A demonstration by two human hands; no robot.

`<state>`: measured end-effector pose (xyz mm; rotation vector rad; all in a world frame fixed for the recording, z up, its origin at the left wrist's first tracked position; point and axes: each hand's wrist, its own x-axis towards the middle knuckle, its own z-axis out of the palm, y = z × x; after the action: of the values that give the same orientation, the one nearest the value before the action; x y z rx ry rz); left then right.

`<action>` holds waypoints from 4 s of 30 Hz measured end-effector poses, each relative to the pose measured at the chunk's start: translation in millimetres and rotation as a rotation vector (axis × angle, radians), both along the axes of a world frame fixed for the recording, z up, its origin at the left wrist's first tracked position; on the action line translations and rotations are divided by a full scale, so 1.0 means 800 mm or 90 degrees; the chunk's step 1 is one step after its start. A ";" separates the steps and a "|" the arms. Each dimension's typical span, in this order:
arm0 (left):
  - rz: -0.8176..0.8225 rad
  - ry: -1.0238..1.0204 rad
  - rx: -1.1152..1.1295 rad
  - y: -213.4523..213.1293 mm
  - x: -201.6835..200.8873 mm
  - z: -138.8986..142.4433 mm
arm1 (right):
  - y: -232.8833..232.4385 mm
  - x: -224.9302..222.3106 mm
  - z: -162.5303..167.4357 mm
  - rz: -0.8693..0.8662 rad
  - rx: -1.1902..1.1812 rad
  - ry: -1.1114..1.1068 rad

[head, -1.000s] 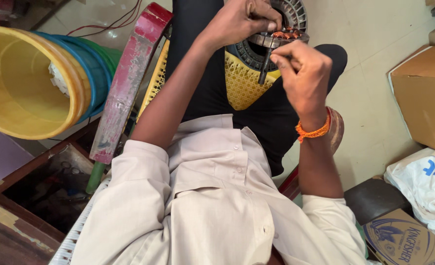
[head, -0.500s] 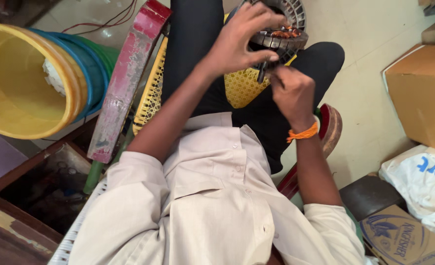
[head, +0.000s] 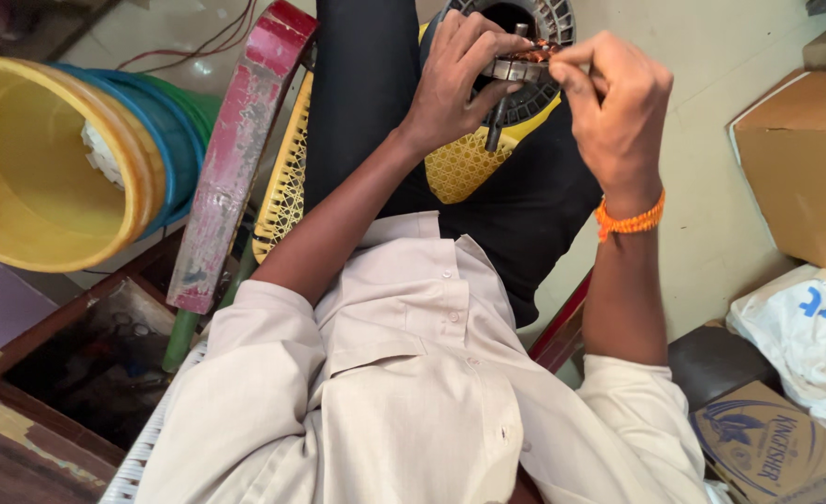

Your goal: The person sits and winds copper wire around the slots of a motor stator held on their lap. They use both hands to guide and press the wire into place, rotating the stator as needed. The clip ends with the person reaching into a nearby bucket.

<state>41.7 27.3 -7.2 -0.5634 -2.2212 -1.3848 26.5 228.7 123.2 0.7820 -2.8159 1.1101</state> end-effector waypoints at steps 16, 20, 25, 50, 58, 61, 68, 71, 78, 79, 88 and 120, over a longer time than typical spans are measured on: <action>0.029 -0.241 0.115 0.002 -0.031 0.037 | -0.008 -0.079 -0.036 0.043 -0.014 -0.011; -0.091 -0.473 0.187 0.010 -0.064 0.025 | -0.025 -0.072 -0.026 -0.002 0.002 -0.017; -0.211 -0.421 0.361 0.000 -0.066 0.004 | -0.029 -0.037 0.008 -0.059 0.004 -0.096; -0.225 -0.246 0.108 -0.046 -0.048 0.043 | -0.037 0.076 -0.065 -0.048 0.140 0.054; -0.012 -0.037 -0.020 -0.010 -0.002 0.036 | 0.015 0.072 -0.050 -0.090 0.057 -0.044; -0.018 -0.029 0.002 -0.006 -0.005 0.020 | 0.030 0.068 -0.031 -0.103 0.044 -0.082; -0.009 -0.017 -0.020 -0.005 -0.004 0.010 | 0.011 0.036 -0.013 -0.024 -0.029 -0.006; -0.004 -0.017 -0.031 -0.006 -0.003 0.011 | -0.001 0.020 -0.010 0.021 -0.032 0.024; 0.021 0.010 -0.015 0.000 -0.001 0.001 | 0.003 -0.007 -0.001 0.067 0.030 0.021; 0.022 0.006 -0.007 0.001 0.000 -0.001 | 0.006 -0.012 0.000 0.076 0.034 0.012; 0.009 0.024 -0.007 -0.002 0.000 -0.004 | 0.004 -0.064 -0.008 0.070 0.024 -0.026; 0.025 -0.417 0.041 0.006 -0.055 0.064 | 0.271 -0.040 -0.097 -0.159 -0.042 -0.161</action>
<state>-2.5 32.4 43.7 -0.0293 -2.6387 -1.7993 -5.1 445.2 45.2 0.2911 -2.9486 1.3315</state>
